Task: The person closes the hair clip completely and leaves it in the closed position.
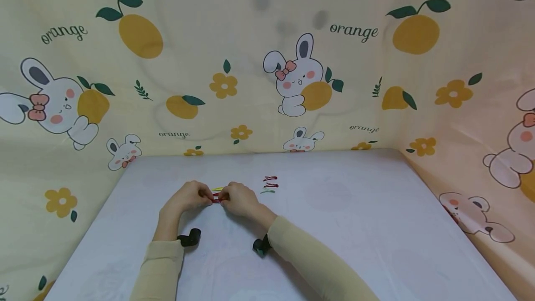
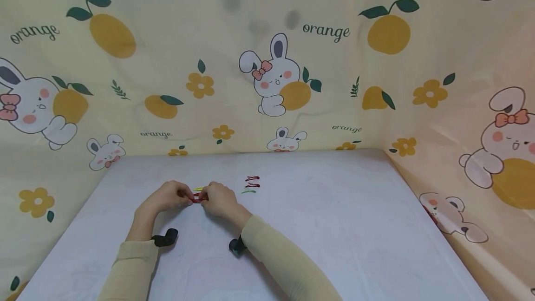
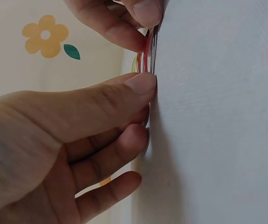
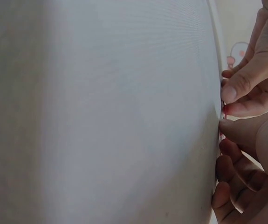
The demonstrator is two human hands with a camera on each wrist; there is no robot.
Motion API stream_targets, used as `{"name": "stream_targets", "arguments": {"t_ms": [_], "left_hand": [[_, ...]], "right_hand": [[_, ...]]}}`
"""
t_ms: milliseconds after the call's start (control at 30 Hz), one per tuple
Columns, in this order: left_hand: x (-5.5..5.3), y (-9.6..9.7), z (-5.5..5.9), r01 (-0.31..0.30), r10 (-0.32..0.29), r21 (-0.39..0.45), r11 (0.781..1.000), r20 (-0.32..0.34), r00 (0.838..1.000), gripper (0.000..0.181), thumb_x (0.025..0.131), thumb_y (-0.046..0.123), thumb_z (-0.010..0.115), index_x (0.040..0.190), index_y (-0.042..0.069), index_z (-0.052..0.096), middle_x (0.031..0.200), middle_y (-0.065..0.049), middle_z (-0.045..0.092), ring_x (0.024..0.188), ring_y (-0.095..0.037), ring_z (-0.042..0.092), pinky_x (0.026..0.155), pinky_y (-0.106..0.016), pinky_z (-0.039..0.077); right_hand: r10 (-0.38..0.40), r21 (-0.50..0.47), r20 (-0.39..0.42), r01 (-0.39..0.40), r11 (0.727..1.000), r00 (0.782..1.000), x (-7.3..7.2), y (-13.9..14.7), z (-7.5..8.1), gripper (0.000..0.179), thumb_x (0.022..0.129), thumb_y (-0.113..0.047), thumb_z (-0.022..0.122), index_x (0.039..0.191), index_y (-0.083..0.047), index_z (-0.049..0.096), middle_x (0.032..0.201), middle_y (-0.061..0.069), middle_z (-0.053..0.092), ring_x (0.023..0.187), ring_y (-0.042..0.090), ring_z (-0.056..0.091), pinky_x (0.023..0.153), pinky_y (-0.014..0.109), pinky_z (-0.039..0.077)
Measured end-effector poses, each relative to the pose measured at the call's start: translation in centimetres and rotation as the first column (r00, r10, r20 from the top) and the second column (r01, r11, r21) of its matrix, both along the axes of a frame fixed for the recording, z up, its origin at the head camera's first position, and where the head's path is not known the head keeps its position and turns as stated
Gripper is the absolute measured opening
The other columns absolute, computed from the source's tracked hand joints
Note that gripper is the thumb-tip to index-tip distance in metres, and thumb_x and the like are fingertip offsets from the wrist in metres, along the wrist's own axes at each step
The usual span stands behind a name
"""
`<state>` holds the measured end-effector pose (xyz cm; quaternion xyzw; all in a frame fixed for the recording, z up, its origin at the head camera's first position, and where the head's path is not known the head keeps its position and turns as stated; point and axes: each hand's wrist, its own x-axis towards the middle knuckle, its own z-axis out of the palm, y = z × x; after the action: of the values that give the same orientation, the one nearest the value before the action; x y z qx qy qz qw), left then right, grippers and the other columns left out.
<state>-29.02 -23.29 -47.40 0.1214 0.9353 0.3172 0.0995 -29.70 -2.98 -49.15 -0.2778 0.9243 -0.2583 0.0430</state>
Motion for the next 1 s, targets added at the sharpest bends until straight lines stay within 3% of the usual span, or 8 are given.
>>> {"name": "stream_targets", "arguments": {"t_ms": [567,800,1000], "left_hand": [[0.1,0.1,0.2,-0.003,0.003,-0.002,1.0,0.003,1.0,0.007,0.086,0.001,0.079,0.088,0.008,0.078,0.083,0.0,0.073,0.082,-0.017,0.061,0.079,-0.038,0.052],[0.0,0.0,0.7,0.002,-0.002,0.047,0.999,-0.013,1.0,0.004,0.091,0.005,0.076,0.095,0.006,0.078,0.086,-0.001,0.073,0.08,-0.016,0.062,0.074,-0.034,0.051],[-0.2,0.4,1.3,-0.001,0.008,0.081,0.997,-0.091,0.996,0.015,0.099,0.012,0.07,0.11,0.004,0.075,0.097,-0.005,0.074,0.09,-0.02,0.066,0.078,-0.038,0.054]], "right_hand": [[0.014,-0.037,0.018,-0.014,0.999,1.0,0.0,0.2,-0.1,0.013,0.094,-0.016,0.077,0.107,-0.015,0.079,0.09,-0.006,0.063,0.08,0.008,0.056,0.07,0.023,0.047],[0.033,-0.169,0.093,-0.017,0.985,0.995,0.2,0.9,0.3,0.017,0.096,-0.015,0.073,0.112,-0.013,0.078,0.095,-0.006,0.065,0.081,0.006,0.058,0.071,0.021,0.049],[0.038,-0.303,0.11,-0.003,0.953,0.993,0.6,2.0,0.8,0.02,0.099,-0.015,0.072,0.118,-0.011,0.076,0.102,-0.003,0.068,0.082,0.007,0.059,0.068,0.022,0.049]]}}
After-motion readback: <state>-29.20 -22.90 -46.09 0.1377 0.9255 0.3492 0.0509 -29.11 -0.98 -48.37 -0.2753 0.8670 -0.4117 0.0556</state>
